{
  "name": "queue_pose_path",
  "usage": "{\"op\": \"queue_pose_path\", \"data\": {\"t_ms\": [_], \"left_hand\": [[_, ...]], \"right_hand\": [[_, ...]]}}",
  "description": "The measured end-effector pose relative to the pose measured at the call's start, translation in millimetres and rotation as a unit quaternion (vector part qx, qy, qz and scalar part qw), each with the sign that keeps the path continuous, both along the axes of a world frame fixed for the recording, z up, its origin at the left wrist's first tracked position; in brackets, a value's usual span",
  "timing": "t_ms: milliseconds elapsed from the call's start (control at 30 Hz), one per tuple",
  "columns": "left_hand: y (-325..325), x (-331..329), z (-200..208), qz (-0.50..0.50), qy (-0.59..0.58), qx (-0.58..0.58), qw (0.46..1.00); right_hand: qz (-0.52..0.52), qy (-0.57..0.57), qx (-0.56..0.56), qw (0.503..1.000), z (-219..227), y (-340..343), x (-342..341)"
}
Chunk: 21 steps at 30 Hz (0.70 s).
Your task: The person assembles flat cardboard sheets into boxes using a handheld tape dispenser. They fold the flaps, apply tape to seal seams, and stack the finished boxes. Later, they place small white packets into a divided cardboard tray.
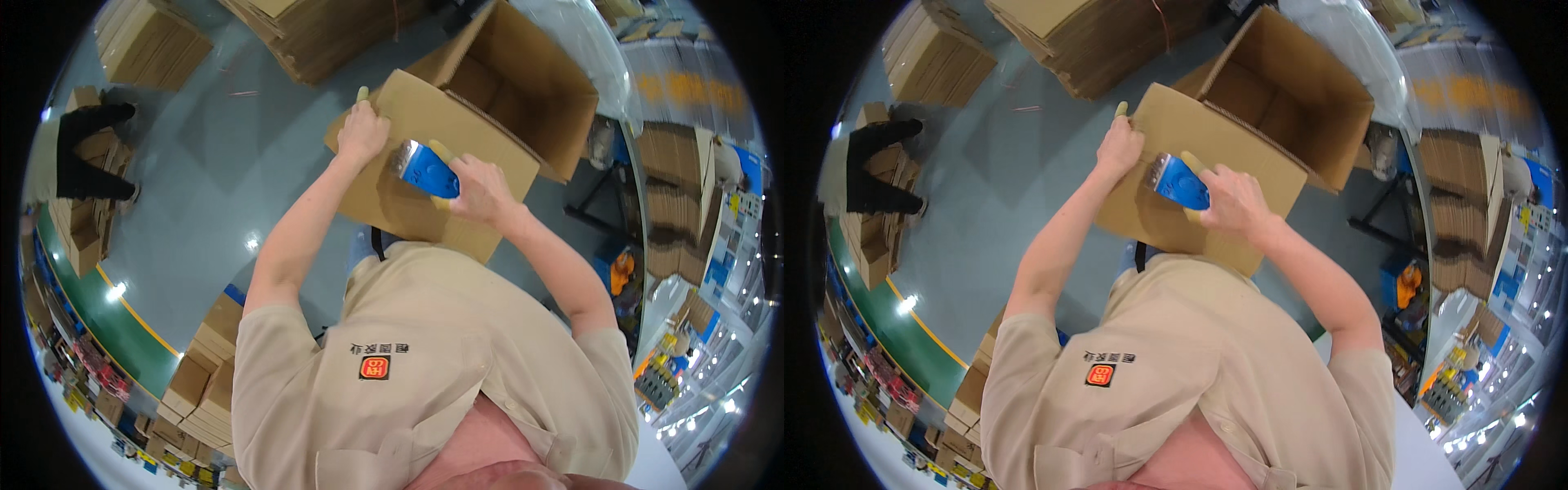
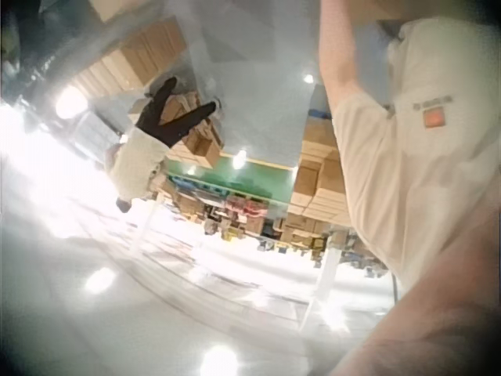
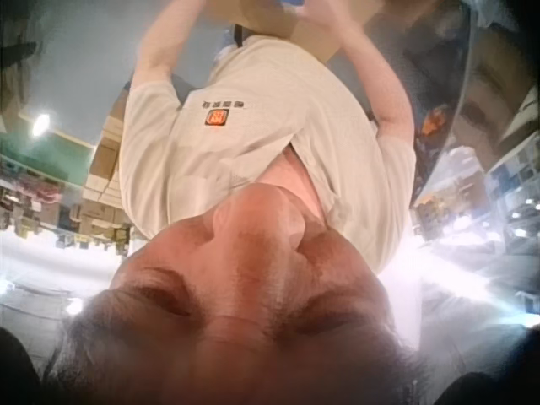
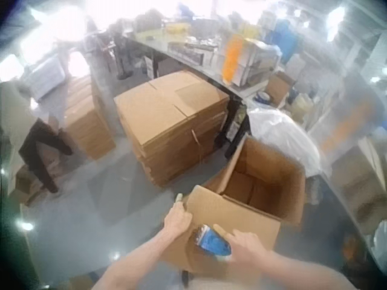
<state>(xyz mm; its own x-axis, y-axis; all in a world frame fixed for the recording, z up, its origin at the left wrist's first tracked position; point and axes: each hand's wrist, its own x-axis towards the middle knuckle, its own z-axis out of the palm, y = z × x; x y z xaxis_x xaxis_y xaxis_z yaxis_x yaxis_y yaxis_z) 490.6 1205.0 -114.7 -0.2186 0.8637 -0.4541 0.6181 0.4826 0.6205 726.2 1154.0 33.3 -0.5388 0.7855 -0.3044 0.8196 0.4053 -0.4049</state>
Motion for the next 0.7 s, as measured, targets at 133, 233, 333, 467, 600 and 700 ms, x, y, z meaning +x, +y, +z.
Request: {"op": "queue_pose_path", "data": {"t_ms": [133, 233, 333, 467, 600, 700], "left_hand": [[-5.3, 26.8, 36.8, -0.06, 0.117, 0.06, 0.989], [2.5, 27.8, 37.0, -0.07, 0.125, 0.057, 0.988], [13.0, 33.6, 34.5, -0.074, 0.121, 0.037, 0.989], [12.0, 64.8, 43.1, -0.076, 0.142, 0.027, 0.987], [0.7, 93.3, 58.9, -0.073, 0.173, 0.003, 0.982], [-5.5, 101.3, 60.2, -0.088, 0.177, -0.001, 0.98]], "right_hand": [[0.03, 0.002, 0.026, 0.999, 11.0, -16.9, 68.9], [-0.036, -0.059, 0.003, 0.998, 14.9, -46.8, 166.4], [-0.075, -0.137, -0.013, 0.988, -17.3, -71.8, 252.3], [-0.059, -0.12, -0.017, 0.991, -82.8, -72.3, 297.7], [-0.061, -0.193, -0.126, 0.971, -98.3, -34.2, 294.2], [-0.162, -0.155, -0.232, 0.946, -79.5, -25.9, 299.4]]}}
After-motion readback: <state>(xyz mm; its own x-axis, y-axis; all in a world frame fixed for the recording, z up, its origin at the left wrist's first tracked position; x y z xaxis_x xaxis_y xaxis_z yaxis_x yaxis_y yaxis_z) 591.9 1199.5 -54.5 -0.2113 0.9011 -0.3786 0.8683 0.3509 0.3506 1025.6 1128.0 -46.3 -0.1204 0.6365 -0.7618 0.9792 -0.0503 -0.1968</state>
